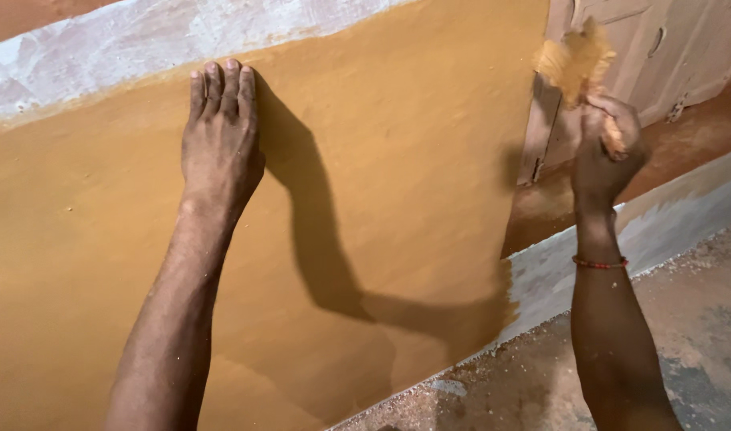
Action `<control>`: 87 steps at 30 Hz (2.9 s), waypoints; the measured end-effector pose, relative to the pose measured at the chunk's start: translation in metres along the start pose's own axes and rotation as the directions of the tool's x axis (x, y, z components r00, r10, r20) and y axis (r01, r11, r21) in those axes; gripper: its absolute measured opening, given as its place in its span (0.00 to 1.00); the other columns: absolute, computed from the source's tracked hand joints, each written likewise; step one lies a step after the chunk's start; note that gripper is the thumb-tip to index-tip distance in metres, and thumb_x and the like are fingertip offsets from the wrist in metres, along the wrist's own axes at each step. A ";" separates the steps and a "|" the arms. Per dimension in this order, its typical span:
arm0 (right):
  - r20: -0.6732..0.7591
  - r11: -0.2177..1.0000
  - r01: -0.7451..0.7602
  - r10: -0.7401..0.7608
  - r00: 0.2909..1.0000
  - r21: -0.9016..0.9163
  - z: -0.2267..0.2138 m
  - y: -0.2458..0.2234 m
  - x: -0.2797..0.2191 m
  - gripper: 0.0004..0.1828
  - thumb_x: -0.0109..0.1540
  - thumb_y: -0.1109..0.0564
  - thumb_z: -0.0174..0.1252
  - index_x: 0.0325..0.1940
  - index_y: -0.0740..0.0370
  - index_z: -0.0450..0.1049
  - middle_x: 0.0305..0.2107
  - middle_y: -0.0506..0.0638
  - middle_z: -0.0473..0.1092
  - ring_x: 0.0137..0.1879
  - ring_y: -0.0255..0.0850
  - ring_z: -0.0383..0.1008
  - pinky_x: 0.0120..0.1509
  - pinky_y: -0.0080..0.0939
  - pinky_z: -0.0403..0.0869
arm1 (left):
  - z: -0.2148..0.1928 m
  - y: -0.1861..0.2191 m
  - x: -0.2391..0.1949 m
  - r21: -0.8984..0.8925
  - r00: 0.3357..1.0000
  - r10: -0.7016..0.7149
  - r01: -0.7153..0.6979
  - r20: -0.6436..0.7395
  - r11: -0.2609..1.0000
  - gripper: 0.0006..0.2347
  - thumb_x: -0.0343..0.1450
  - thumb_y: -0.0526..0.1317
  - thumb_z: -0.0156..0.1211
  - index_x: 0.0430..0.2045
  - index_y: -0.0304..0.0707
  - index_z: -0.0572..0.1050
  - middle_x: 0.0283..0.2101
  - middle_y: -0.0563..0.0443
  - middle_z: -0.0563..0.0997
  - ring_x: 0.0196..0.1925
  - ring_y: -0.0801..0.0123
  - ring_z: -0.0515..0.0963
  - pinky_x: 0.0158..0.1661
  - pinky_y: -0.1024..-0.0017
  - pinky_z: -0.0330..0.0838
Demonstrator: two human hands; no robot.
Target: The person paints a wall with a yellowish-brown paint using a brush. They repeatedly dip the brush into a small container and apply paint in broad strokes, covering the lower section of the wall near the floor.
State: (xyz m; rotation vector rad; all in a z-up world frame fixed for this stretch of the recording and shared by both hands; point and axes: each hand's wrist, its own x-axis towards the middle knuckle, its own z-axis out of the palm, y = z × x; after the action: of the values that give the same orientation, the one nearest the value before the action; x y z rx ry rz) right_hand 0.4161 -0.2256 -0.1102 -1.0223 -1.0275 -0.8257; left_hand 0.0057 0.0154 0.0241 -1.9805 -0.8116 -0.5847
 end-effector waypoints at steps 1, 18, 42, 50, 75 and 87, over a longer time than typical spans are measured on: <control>0.004 1.000 0.012 -0.012 1.000 -0.023 0.004 -0.001 0.001 0.05 0.73 0.67 0.58 0.51 0.69 0.78 0.50 0.57 0.78 0.58 0.48 0.80 0.66 0.44 0.77 | -0.001 0.000 0.001 -0.025 1.000 -0.001 0.001 -0.003 1.000 0.33 0.69 0.30 0.52 0.74 0.25 0.52 0.77 0.34 0.56 0.79 0.49 0.52 0.76 0.59 0.37; 0.437 0.752 -0.379 0.135 0.890 0.539 0.083 -0.092 -0.104 0.10 0.69 0.66 0.57 0.55 0.67 0.76 0.53 0.55 0.75 0.59 0.43 0.78 0.66 0.43 0.78 | 0.000 -0.002 -0.001 -0.070 1.000 -0.011 0.011 0.001 0.998 0.33 0.69 0.28 0.51 0.75 0.25 0.51 0.77 0.35 0.57 0.79 0.50 0.53 0.76 0.59 0.39; 0.560 0.868 -0.185 -0.123 0.820 0.462 0.072 -0.149 -0.129 0.09 0.63 0.64 0.64 0.47 0.58 0.80 0.54 0.56 0.77 0.56 0.42 0.82 0.60 0.39 0.81 | -0.001 -0.001 -0.002 -0.135 0.999 -0.004 -0.002 -0.042 0.991 0.34 0.69 0.28 0.55 0.74 0.22 0.53 0.76 0.28 0.58 0.79 0.44 0.54 0.76 0.55 0.42; 0.317 0.636 -0.375 0.209 0.925 0.675 0.057 -0.068 -0.087 0.11 0.68 0.67 0.56 0.53 0.68 0.77 0.54 0.55 0.75 0.61 0.43 0.77 0.67 0.41 0.78 | -0.002 -0.001 -0.003 -0.113 1.000 -0.004 0.002 -0.015 0.994 0.35 0.69 0.27 0.55 0.75 0.23 0.51 0.76 0.32 0.58 0.79 0.46 0.54 0.76 0.56 0.41; 0.199 0.970 -0.203 0.175 0.964 0.134 0.036 -0.040 -0.049 0.04 0.71 0.65 0.59 0.47 0.67 0.78 0.45 0.54 0.79 0.52 0.42 0.79 0.62 0.45 0.77 | -0.003 0.003 0.000 -0.032 0.999 -0.013 0.015 0.045 0.999 0.36 0.69 0.30 0.55 0.75 0.23 0.48 0.77 0.29 0.54 0.79 0.44 0.50 0.76 0.57 0.39; 0.011 0.997 -0.079 0.079 0.997 0.006 0.014 -0.007 -0.033 0.08 0.70 0.71 0.59 0.51 0.66 0.78 0.48 0.54 0.78 0.59 0.41 0.78 0.68 0.41 0.76 | -0.004 0.002 -0.001 -0.185 1.000 -0.015 0.016 0.005 0.983 0.38 0.66 0.29 0.58 0.74 0.20 0.49 0.76 0.27 0.56 0.78 0.41 0.51 0.75 0.54 0.40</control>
State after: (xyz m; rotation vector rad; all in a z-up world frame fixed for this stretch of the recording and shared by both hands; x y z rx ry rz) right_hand 0.3953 -0.2124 -0.1373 -1.0562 -0.9916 -0.7532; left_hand 0.0062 0.0109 0.0236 -2.1460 -0.8003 -0.6870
